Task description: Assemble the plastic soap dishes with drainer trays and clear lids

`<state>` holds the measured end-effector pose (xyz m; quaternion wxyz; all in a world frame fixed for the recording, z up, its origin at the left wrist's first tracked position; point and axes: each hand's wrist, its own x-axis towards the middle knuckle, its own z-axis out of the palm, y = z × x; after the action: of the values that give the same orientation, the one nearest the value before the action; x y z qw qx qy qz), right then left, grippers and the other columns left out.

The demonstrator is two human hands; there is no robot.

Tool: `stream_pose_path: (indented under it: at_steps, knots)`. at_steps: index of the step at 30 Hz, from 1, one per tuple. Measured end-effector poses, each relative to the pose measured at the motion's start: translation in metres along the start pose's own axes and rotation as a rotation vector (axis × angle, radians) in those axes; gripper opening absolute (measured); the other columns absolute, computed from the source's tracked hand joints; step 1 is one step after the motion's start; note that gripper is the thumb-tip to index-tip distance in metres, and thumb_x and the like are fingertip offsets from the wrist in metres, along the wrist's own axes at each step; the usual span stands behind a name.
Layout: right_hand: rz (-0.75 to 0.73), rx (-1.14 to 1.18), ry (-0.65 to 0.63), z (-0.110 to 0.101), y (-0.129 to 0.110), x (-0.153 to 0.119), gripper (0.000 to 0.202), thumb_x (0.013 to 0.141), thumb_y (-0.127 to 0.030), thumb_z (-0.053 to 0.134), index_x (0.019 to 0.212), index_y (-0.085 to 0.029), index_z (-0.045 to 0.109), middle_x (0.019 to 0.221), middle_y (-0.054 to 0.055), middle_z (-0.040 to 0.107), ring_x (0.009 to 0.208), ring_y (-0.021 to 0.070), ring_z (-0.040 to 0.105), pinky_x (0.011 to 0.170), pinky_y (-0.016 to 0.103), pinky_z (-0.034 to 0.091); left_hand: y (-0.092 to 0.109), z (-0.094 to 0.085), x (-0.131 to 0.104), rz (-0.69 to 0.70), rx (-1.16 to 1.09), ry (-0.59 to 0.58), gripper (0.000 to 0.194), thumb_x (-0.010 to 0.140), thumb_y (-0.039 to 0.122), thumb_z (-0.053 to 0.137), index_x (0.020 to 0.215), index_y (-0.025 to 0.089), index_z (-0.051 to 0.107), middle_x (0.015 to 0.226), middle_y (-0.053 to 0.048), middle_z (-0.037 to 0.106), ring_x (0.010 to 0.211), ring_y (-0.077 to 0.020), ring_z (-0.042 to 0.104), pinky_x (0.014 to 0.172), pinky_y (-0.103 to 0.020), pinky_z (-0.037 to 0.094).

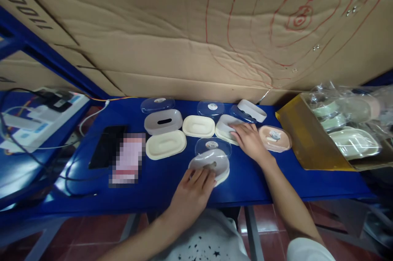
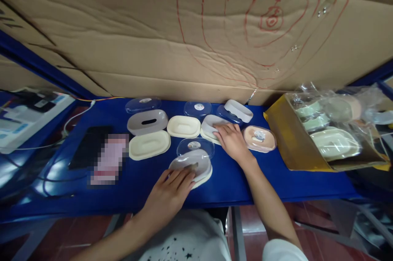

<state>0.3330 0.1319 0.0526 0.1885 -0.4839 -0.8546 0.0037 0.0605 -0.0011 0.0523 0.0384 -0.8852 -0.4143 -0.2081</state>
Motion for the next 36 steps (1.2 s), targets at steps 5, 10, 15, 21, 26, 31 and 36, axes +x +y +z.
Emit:
stream_pose_path:
  at_steps: [5, 10, 15, 21, 26, 31, 36]
  knots:
    - [-0.017, 0.049, 0.087, 0.006, -0.003, 0.008, 0.035, 0.114, -0.034, 0.050, 0.142, -0.024, 0.068, 0.139, 0.009, 0.076, 0.127, 0.0274, 0.067, 0.108, 0.045, 0.045, -0.011, -0.020, 0.007, -0.091, -0.110, 0.139, 0.019, 0.115, 0.019, 0.047, 0.118, 0.016, 0.066, 0.104, -0.006, 0.081, 0.094, -0.0207, 0.075, 0.089, -0.038, 0.051]
    - [-0.106, 0.028, 0.045, 0.014, -0.007, 0.029, 0.035, 0.110, -0.021, 0.053, 0.138, -0.028, 0.072, 0.153, 0.007, 0.068, 0.143, 0.0285, 0.059, 0.122, 0.052, 0.035, -0.052, -0.014, 0.011, -0.148, 0.038, 0.249, 0.019, 0.111, 0.020, 0.058, 0.128, 0.017, 0.066, 0.117, -0.009, 0.082, 0.105, -0.0256, 0.076, 0.099, -0.043, 0.049]
    - [0.111, 0.060, 0.075, -0.034, 0.033, -0.019, 0.038, 0.110, -0.026, 0.049, 0.142, -0.028, 0.070, 0.146, 0.010, 0.072, 0.139, 0.0292, 0.063, 0.120, 0.054, 0.042, -0.082, -0.003, 0.010, -0.225, 0.100, 0.218, 0.026, 0.109, 0.017, 0.055, 0.132, 0.020, 0.068, 0.127, -0.012, 0.079, 0.116, -0.0309, 0.074, 0.109, -0.051, 0.046]
    - [0.440, -0.074, -0.073, -0.061, 0.084, -0.118, 0.073, 0.096, -0.050, 0.073, 0.162, -0.035, 0.048, 0.173, 0.013, 0.044, 0.160, 0.0425, 0.040, 0.122, 0.071, 0.036, -0.028, -0.006, -0.004, -0.058, -0.131, 0.105, 0.022, 0.108, 0.018, 0.058, 0.127, 0.022, 0.068, 0.119, -0.009, 0.077, 0.107, -0.0255, 0.071, 0.098, -0.042, 0.050]
    - [0.357, 0.165, -0.117, -0.072, 0.082, -0.112, 0.065, 0.101, -0.055, 0.069, 0.160, -0.035, 0.053, 0.161, 0.010, 0.060, 0.154, 0.0344, 0.050, 0.124, 0.057, 0.041, 0.010, 0.005, -0.013, 0.013, -0.242, -0.080, 0.025, 0.114, 0.031, 0.051, 0.130, 0.023, 0.068, 0.128, -0.007, 0.076, 0.116, -0.0246, 0.070, 0.105, -0.044, 0.048]
    - [0.375, 0.302, -0.096, -0.070, 0.081, -0.090, 0.061, 0.096, -0.064, 0.072, 0.146, -0.032, 0.062, 0.153, 0.010, 0.062, 0.148, 0.0339, 0.053, 0.124, 0.056, 0.042, 0.006, 0.011, -0.020, 0.017, -0.204, -0.116, 0.028, 0.112, 0.023, 0.051, 0.136, 0.021, 0.065, 0.141, -0.009, 0.071, 0.130, -0.0262, 0.066, 0.117, -0.050, 0.044]
    - [0.364, 0.402, -0.239, -0.058, 0.076, -0.100, 0.072, 0.081, -0.067, 0.085, 0.136, -0.027, 0.062, 0.142, 0.013, 0.059, 0.135, 0.0333, 0.062, 0.116, 0.051, 0.053, 0.004, 0.011, -0.024, 0.020, -0.224, -0.135, 0.028, 0.109, 0.029, 0.061, 0.135, 0.020, 0.065, 0.142, -0.013, 0.069, 0.129, -0.0307, 0.065, 0.111, -0.053, 0.051]
